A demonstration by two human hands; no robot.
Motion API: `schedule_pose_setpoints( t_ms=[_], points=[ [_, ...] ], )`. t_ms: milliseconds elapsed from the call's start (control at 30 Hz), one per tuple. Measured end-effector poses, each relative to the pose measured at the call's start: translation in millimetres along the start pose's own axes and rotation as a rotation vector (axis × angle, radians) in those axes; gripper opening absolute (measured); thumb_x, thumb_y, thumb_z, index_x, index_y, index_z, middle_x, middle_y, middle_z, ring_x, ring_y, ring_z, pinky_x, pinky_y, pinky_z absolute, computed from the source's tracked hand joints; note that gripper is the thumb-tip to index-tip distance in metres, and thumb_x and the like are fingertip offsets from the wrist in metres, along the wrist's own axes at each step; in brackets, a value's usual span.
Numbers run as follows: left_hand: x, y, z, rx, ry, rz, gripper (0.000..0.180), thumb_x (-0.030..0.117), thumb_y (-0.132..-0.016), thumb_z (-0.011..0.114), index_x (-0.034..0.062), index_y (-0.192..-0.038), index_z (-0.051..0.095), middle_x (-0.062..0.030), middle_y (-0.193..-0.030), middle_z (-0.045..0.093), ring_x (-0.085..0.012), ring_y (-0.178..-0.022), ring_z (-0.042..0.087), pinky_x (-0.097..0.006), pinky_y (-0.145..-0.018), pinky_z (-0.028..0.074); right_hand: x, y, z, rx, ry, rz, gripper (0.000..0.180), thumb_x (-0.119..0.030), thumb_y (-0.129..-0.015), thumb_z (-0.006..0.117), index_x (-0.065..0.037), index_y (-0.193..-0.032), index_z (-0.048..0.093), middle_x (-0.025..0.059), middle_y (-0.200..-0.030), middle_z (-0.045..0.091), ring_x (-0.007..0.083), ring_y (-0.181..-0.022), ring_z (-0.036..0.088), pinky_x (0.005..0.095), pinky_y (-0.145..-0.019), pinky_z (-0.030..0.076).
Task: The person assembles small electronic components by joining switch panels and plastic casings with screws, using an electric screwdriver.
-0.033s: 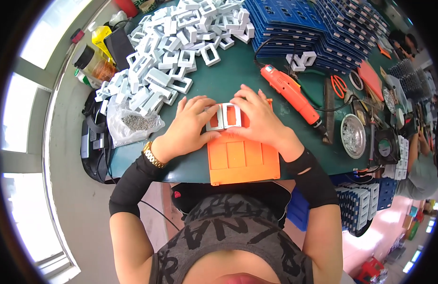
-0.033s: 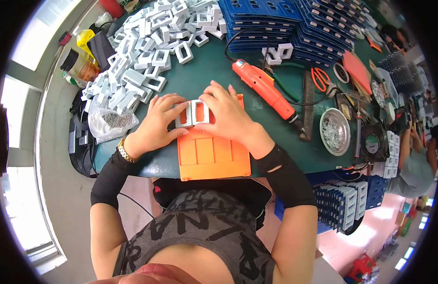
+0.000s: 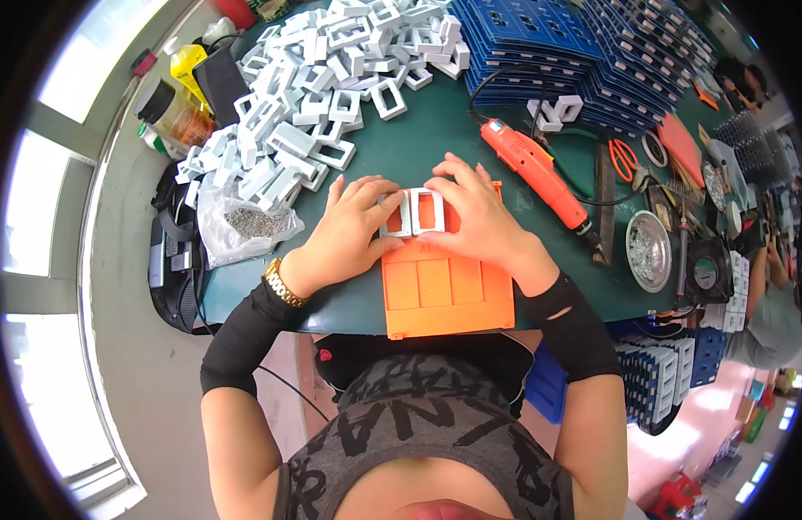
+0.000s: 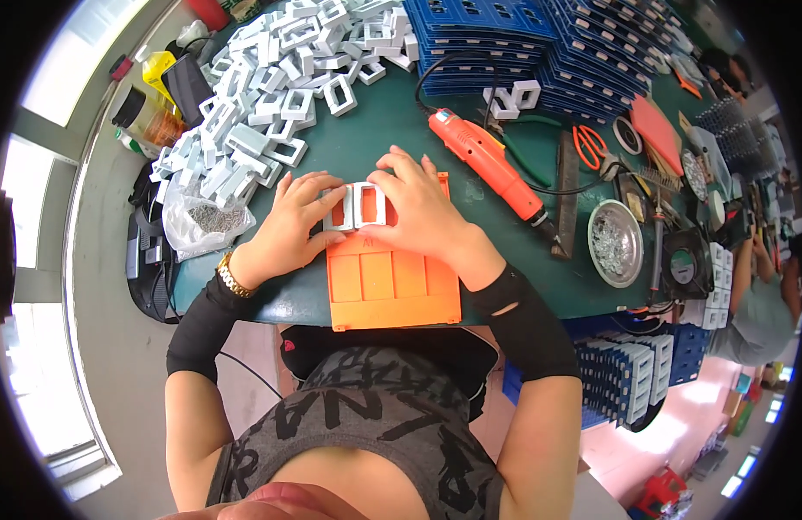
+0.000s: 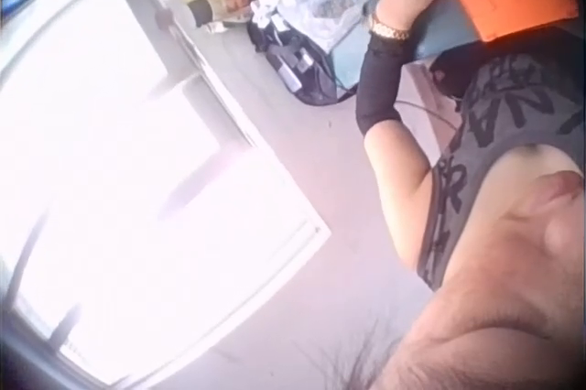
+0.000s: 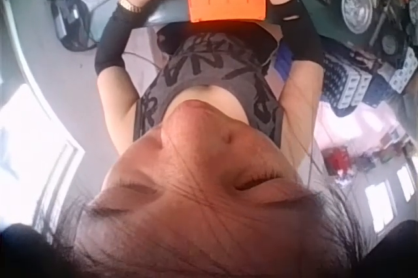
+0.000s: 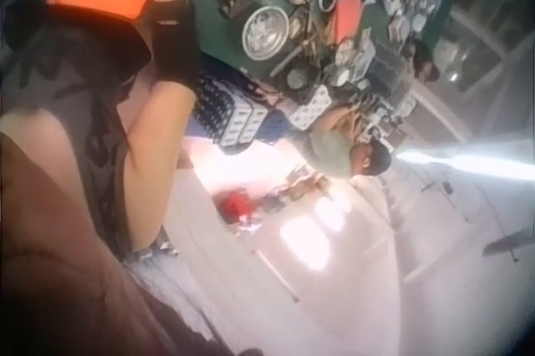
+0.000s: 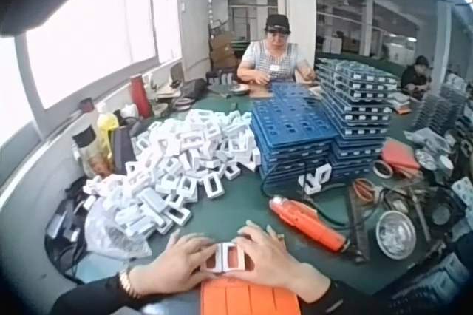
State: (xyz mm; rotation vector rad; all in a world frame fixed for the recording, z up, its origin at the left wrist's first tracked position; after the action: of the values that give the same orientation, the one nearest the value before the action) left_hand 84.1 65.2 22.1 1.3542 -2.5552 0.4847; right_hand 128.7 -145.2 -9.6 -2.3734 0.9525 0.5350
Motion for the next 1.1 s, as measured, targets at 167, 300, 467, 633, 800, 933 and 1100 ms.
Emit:
schedule_pose_setpoints(
  t_ms=[167, 300, 467, 633, 800, 933, 1100],
  points=[
    [-3, 2, 7, -0.011, 0.053, -0.03, 0.058, 0.011, -0.076, 0.073, 0.0049, -0.13, 0.054, -0.0125, -0.128, 0.05, -0.0301, -0.125, 0.047, -0.06, -0.107, 0.03, -8, -6, 0, -0.075, 0.029, 0.048, 0.062, -0.036, -0.072, 0.082, -0.006, -0.119, 0.058, 0.0114, -0.126, 0.049, 0.0373, -0.137, 0.035, 0.0654, -0.109, 0.024],
    [0, -1, 13, -0.01, 0.165, -0.079, 0.062, 0.004, -0.073, 0.073, 0.0052, -0.132, 0.054, -0.0168, -0.129, 0.049, -0.035, -0.125, 0.047, -0.054, -0.107, 0.033, -11, -9, -2, -0.148, 0.106, 0.157, 0.061, -0.033, -0.072, 0.082, -0.009, -0.122, 0.058, 0.0108, -0.127, 0.049, 0.0354, -0.135, 0.038, 0.0652, -0.11, 0.022],
    [5, 3, 30, 0.019, -0.187, 0.016, 0.062, 0.023, -0.083, 0.067, 0.0031, -0.138, 0.047, -0.0201, -0.132, 0.046, -0.0425, -0.127, 0.043, -0.054, -0.108, 0.032, -16, -2, 4, -0.106, 0.105, 0.145, 0.061, -0.029, -0.072, 0.082, -0.008, -0.124, 0.057, 0.01, -0.129, 0.05, 0.0334, -0.134, 0.04, 0.0667, -0.109, 0.022],
    [4, 8, 28, -0.098, -0.194, 0.078, 0.098, 0.062, -0.083, 0.058, -0.0064, -0.146, 0.029, -0.0267, -0.154, 0.024, -0.0474, -0.143, 0.02, -0.063, -0.11, 0.022, 5, -27, -9, -0.069, -0.162, -0.003, 0.062, -0.025, -0.079, 0.078, -0.003, -0.131, 0.054, 0.0134, -0.137, 0.045, 0.0311, -0.135, 0.04, 0.0446, -0.111, 0.033],
    [9, 12, 31, -0.103, -0.237, 0.06, 0.106, 0.064, -0.079, 0.059, -0.0059, -0.149, 0.021, -0.0254, -0.157, 0.016, -0.0483, -0.144, 0.014, -0.063, -0.11, 0.021, 56, -131, 18, 0.356, -0.159, 0.234, 0.034, -0.024, -0.088, 0.067, 0.001, -0.11, 0.068, 0.0166, -0.11, 0.063, 0.0244, -0.09, 0.066, 0.0325, -0.075, 0.052],
    [9, 13, 33, -0.052, -0.207, 0.014, 0.099, 0.058, -0.08, 0.064, -0.0009, -0.149, 0.025, -0.0208, -0.158, 0.018, -0.0426, -0.145, 0.018, -0.061, -0.109, 0.025, 70, -170, 37, 0.145, -0.148, 0.46, 0.031, -0.029, -0.082, 0.069, 0.002, -0.086, 0.073, 0.0178, -0.079, 0.07, 0.0343, -0.08, 0.068, 0.0439, -0.077, 0.052],
    [8, 17, 32, -0.015, -0.149, 0.037, 0.088, 0.052, -0.082, 0.066, 0.0052, -0.148, 0.032, -0.0202, -0.155, 0.026, -0.0411, -0.144, 0.023, -0.062, -0.108, 0.027, 72, -152, 34, 0.206, -0.549, 0.432, 0.03, -0.024, -0.078, 0.077, 0.002, -0.09, 0.07, 0.0101, -0.081, 0.07, 0.0149, -0.075, 0.066, 0.0292, -0.069, 0.051]
  ],
)
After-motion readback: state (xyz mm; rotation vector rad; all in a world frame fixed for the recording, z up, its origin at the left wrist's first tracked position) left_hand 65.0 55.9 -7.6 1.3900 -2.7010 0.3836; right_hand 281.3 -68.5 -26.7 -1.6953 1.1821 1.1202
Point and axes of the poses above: each hand's wrist, its own y-axis away from the middle knuckle, its own z-axis out of the palm, x = y × z, the point moved 2 cm from there along -y, towards the middle knuckle
